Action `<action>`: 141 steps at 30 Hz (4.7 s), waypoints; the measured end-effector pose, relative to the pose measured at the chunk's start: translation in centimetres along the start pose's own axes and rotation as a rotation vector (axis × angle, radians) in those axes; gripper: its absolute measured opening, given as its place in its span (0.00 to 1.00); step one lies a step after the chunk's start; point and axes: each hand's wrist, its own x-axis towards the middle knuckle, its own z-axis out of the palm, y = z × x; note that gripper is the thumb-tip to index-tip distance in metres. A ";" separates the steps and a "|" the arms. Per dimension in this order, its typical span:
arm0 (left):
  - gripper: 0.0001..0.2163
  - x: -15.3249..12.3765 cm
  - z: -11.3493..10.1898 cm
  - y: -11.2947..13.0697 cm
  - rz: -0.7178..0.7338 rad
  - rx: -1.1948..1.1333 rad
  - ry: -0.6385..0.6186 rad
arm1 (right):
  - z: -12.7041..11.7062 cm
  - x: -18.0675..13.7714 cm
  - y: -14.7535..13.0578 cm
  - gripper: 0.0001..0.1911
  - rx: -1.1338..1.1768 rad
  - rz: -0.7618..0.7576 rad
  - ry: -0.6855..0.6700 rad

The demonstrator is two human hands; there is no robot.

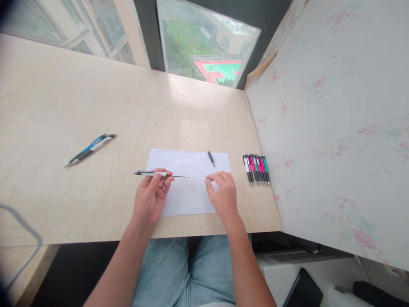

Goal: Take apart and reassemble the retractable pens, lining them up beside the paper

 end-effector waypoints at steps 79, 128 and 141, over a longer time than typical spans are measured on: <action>0.11 -0.5 0.3 -0.2 0.117 0.112 0.032 | 1.2 0.4 -2.1 0.13 -0.313 0.110 -0.084; 0.14 -1.4 0.7 0.2 0.255 0.584 0.008 | 2.3 -0.4 -6.8 0.11 1.213 0.683 -0.045; 0.25 -1.2 0.0 0.2 0.192 0.475 0.001 | 0.3 3.2 -3.7 0.16 -0.078 0.278 -0.367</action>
